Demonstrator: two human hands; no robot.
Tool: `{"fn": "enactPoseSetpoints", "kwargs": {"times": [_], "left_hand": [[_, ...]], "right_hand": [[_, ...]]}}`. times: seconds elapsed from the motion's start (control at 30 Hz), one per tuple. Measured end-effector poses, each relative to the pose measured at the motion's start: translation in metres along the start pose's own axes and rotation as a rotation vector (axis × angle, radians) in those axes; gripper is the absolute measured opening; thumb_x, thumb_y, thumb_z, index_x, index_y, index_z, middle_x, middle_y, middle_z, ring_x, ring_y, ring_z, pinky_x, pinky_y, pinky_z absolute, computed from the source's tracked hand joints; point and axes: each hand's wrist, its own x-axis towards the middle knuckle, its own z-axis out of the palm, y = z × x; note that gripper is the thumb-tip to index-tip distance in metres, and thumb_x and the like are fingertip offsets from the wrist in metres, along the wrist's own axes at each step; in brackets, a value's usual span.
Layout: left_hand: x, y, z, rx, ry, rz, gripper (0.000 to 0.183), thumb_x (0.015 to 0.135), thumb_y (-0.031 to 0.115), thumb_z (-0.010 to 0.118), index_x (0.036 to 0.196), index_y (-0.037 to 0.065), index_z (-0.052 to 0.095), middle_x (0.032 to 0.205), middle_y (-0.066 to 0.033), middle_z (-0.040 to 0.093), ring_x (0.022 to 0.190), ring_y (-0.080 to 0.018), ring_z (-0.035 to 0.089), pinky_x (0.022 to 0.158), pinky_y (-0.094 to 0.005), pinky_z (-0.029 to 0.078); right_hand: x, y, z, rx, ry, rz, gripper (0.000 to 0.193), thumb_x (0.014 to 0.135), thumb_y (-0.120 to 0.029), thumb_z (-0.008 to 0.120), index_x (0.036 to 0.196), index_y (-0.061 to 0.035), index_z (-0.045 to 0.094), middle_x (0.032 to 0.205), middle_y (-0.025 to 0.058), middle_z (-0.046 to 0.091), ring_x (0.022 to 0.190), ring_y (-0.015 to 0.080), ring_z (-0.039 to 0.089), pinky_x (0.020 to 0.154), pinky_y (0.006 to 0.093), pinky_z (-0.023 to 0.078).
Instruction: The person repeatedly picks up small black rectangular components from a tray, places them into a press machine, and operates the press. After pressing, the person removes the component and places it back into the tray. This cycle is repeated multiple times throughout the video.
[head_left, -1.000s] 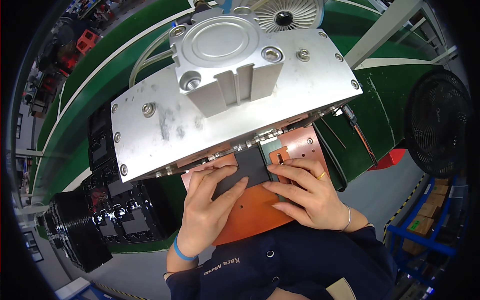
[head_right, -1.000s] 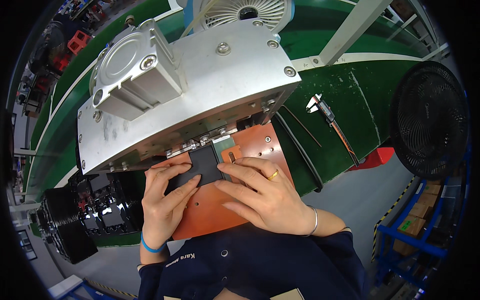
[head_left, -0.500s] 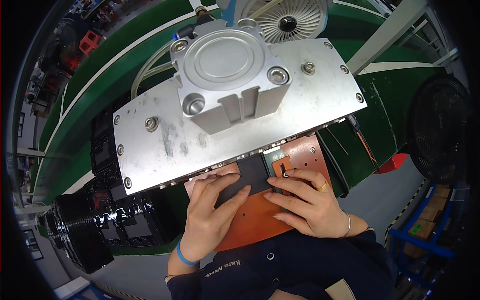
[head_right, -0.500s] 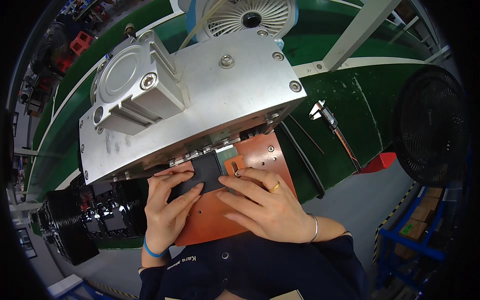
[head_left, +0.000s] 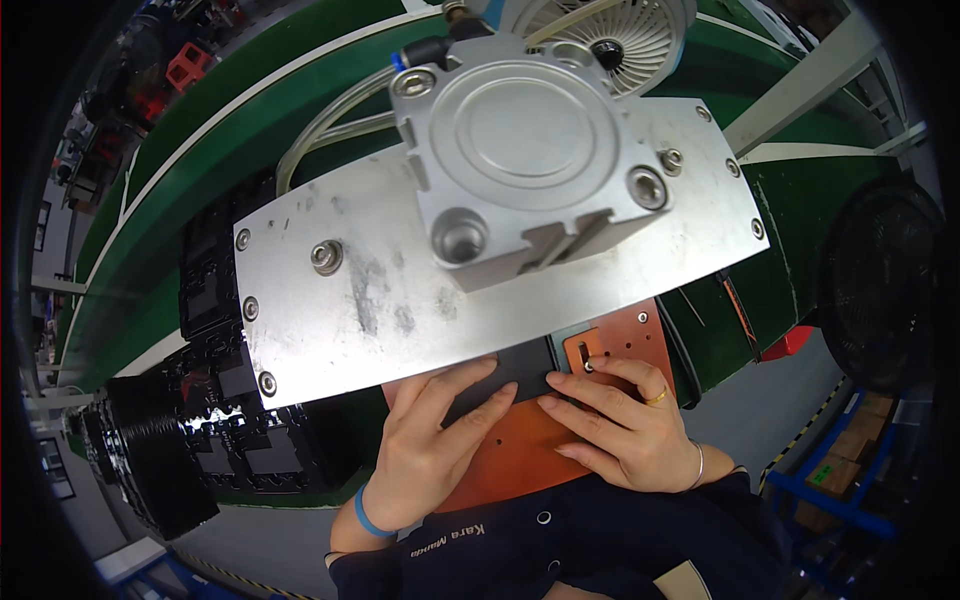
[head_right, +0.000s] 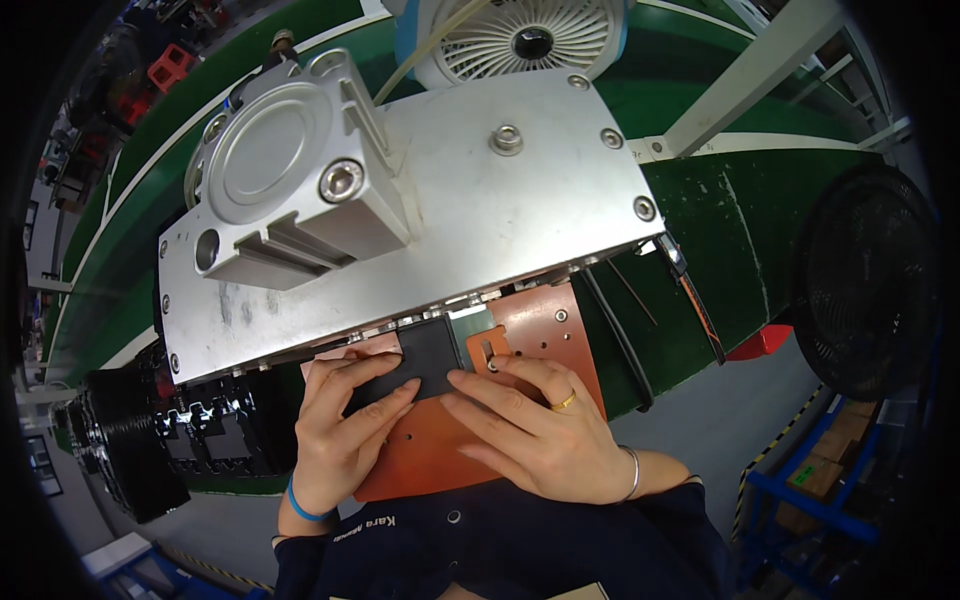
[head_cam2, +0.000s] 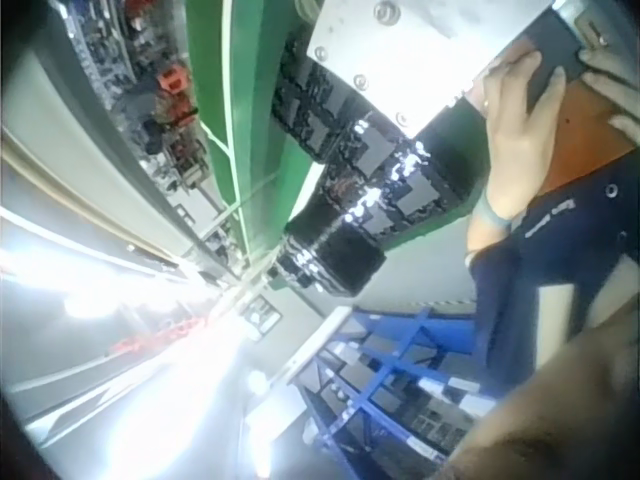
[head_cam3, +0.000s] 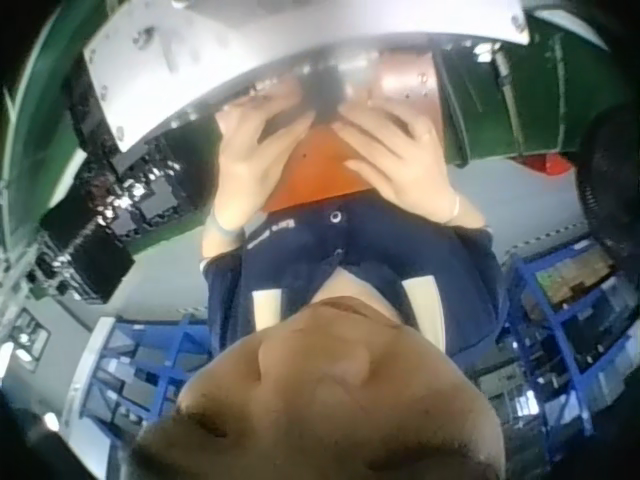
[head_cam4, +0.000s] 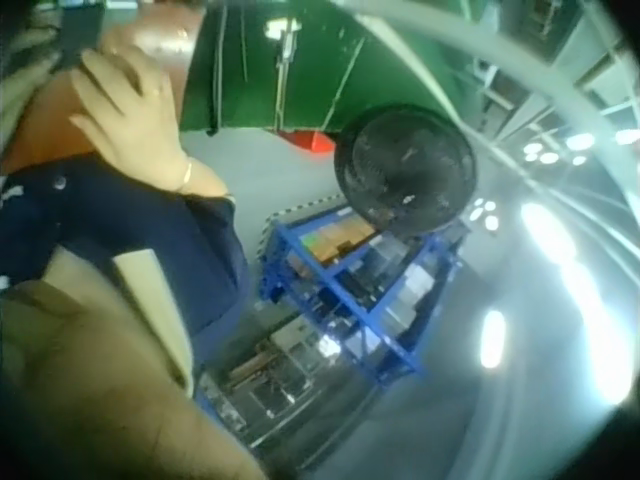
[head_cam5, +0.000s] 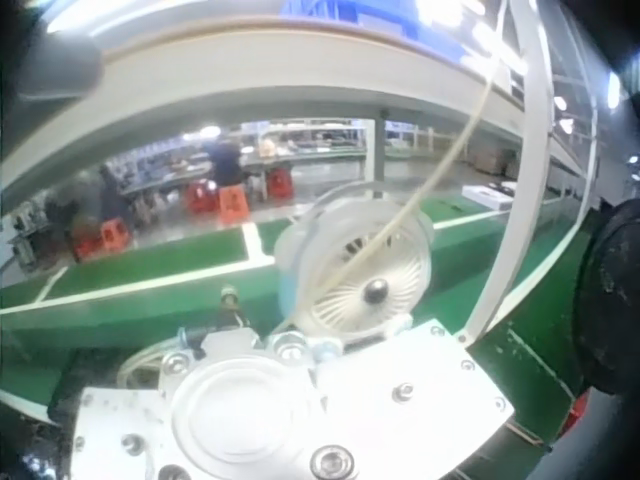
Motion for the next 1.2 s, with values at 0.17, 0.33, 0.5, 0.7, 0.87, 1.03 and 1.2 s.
{"fn": "enactPoseSetpoints", "kwargs": {"times": [0.17, 0.33, 0.5, 0.7, 0.87, 1.03, 1.2], "left_hand": [[-0.0010, 0.0020, 0.0003, -0.034, -0.016, -0.025, 0.032, 0.067, 0.004, 0.080, 0.099, 0.012, 0.078, 0.108, -0.0080, 0.067, 0.099, -0.0256, 0.058, 0.087, -0.0366, 0.048], [0.0010, 0.0031, -0.0050, -0.019, -0.062, -0.025, 0.030, 0.068, 0.005, 0.079, 0.097, 0.013, 0.079, 0.108, -0.0079, 0.067, 0.103, -0.0241, 0.059, 0.090, -0.0355, 0.046], [0.0071, -0.0017, -0.0077, -0.056, -0.051, 0.088, 0.033, 0.074, 0.000, 0.070, 0.107, 0.001, 0.073, 0.104, -0.0151, 0.066, 0.092, -0.0282, 0.069, 0.078, -0.0329, 0.058], [0.0065, -0.0020, -0.0092, -0.034, -0.067, 0.091, 0.035, 0.073, 0.000, 0.070, 0.108, 0.002, 0.073, 0.106, -0.0146, 0.066, 0.095, -0.0278, 0.068, 0.081, -0.0332, 0.057], [0.0014, 0.0020, -0.0069, -0.006, -0.082, -0.019, 0.031, 0.067, 0.005, 0.077, 0.097, 0.013, 0.079, 0.109, -0.0076, 0.068, 0.105, -0.0230, 0.059, 0.092, -0.0346, 0.045], [0.0012, 0.0023, -0.0074, -0.004, -0.079, -0.022, 0.033, 0.066, 0.004, 0.078, 0.098, 0.014, 0.079, 0.109, -0.0074, 0.068, 0.103, -0.0234, 0.059, 0.090, -0.0348, 0.046], [-0.0001, 0.0020, -0.0067, 0.010, -0.071, -0.018, 0.033, 0.066, 0.004, 0.078, 0.098, 0.014, 0.079, 0.109, -0.0073, 0.068, 0.098, -0.0236, 0.059, 0.087, -0.0346, 0.047]], "right_hand": [[0.0013, -0.0034, -0.0016, -0.061, -0.012, 0.002, 0.046, 0.078, -0.029, 0.075, 0.120, -0.0098, 0.068, 0.131, 0.0015, 0.059, 0.116, 0.0257, 0.047, 0.093, 0.0392, 0.043], [0.0015, -0.0051, -0.0006, -0.113, -0.012, -0.003, 0.047, 0.078, -0.032, 0.075, 0.119, -0.0109, 0.068, 0.130, -0.0002, 0.060, 0.115, 0.0245, 0.047, 0.094, 0.0391, 0.042], [0.0021, -0.0064, -0.0002, -0.180, -0.009, -0.011, 0.047, 0.078, -0.035, 0.075, 0.119, -0.0125, 0.069, 0.130, -0.0022, 0.060, 0.116, 0.0229, 0.047, 0.096, 0.0390, 0.041], [0.0023, -0.0080, -0.0013, -0.220, -0.015, -0.015, 0.046, 0.079, -0.037, 0.074, 0.118, -0.0131, 0.069, 0.131, -0.0035, 0.059, 0.118, 0.0219, 0.047, 0.100, 0.0391, 0.040], [0.0026, -0.0083, -0.0016, -0.213, -0.021, -0.013, 0.045, 0.079, -0.037, 0.073, 0.117, -0.0136, 0.070, 0.131, -0.0034, 0.059, 0.118, 0.0217, 0.047, 0.101, 0.0394, 0.039], [0.0023, -0.0085, -0.0002, -0.218, -0.001, -0.018, 0.043, 0.080, -0.038, 0.073, 0.115, -0.0133, 0.071, 0.130, -0.0041, 0.060, 0.117, 0.0215, 0.048, 0.101, 0.0395, 0.039], [-0.0035, -0.0056, 0.0017, -0.130, 0.103, -0.003, 0.038, 0.077, -0.033, 0.075, 0.108, -0.0110, 0.072, 0.122, 0.0020, 0.062, 0.112, 0.0223, 0.051, 0.098, 0.0396, 0.042]]}}
